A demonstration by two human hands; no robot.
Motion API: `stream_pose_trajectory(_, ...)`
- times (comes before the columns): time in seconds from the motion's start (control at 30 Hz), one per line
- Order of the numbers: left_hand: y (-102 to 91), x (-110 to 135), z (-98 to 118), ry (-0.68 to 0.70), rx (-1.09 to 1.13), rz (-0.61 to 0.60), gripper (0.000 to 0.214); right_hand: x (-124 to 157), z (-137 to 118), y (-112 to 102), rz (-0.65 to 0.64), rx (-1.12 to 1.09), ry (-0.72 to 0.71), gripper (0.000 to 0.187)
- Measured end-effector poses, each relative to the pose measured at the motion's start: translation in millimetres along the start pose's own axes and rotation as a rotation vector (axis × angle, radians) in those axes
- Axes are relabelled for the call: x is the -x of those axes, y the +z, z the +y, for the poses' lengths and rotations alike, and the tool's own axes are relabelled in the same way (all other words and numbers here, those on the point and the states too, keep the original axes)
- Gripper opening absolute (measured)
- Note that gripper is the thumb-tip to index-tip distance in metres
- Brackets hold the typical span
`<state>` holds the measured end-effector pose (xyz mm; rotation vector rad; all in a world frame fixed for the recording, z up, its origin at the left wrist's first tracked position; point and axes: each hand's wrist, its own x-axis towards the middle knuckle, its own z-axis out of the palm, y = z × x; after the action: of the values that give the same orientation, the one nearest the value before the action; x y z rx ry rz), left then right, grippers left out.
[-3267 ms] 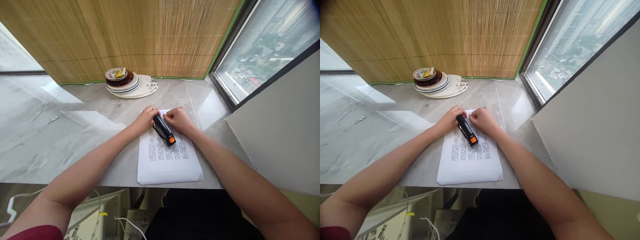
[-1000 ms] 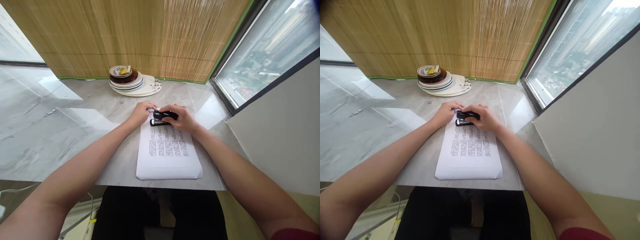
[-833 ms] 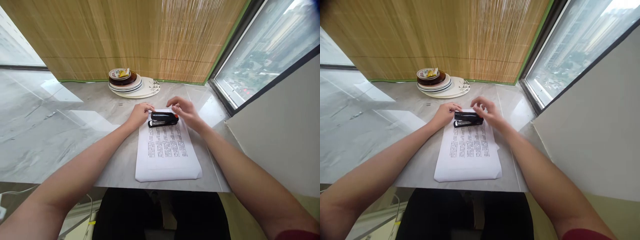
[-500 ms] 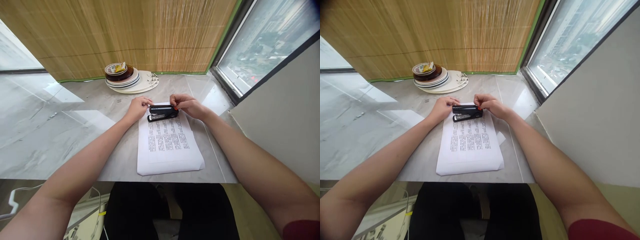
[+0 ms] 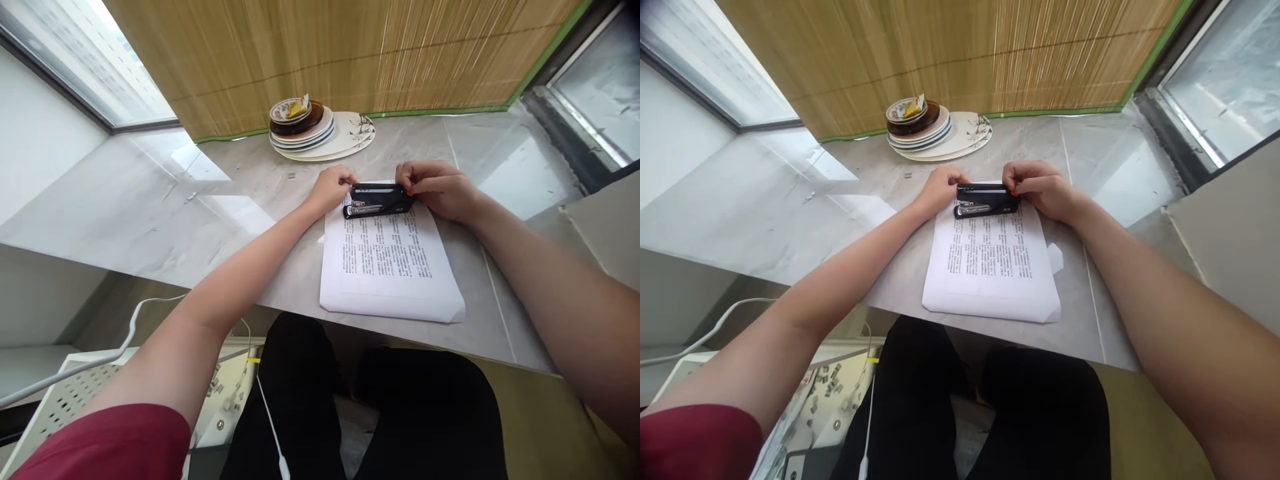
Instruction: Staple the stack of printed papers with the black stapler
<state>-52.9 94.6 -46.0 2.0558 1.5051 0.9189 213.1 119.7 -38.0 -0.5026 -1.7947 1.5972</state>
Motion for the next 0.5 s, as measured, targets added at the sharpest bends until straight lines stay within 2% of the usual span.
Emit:
stream_pose_trajectory(0.13, -18.3, -4.1, 19.8, -0.067, 0.061, -0.141, 0.028, 0.1, 1.8, -2.1, 0.013, -0.034, 0.005, 0.018)
stream_pose_trajectory(0.17, -27.0, 0.0, 27.4, -0.065, 0.066, -0.129, 0.029, 0.0, 2.0, -2.0, 0.016, -0.038, 0.01, 0.019)
stream_pose_trajectory(0.23, -46.8, 19.9, 44.1, -0.06, 0.0, -0.006, 0.031, -0.1, 1.6, -1.2, 0.03, -0.03, 0.013, 0.022)
stream_pose_trajectory(0.3, -65.4, 56.3, 61.8, -0.059, -0.048, 0.144, 0.04, -0.3, 0.2, 0.2, 0.054, 0.006, 0.014, 0.026)
stream_pose_trajectory(0.4, -83.2, 133.8, 90.4, -0.081, -0.122, 0.202, 0.044, -0.6, -4.1, 3.2, 0.088, 0.054, 0.025, 0.035)
stream_pose_trajectory(0.5, -83.4, 219.3, 119.6, -0.19, -0.158, 0.218, 0.04, 0.8, -11.2, 8.7, 0.111, 0.038, 0.023, 0.041)
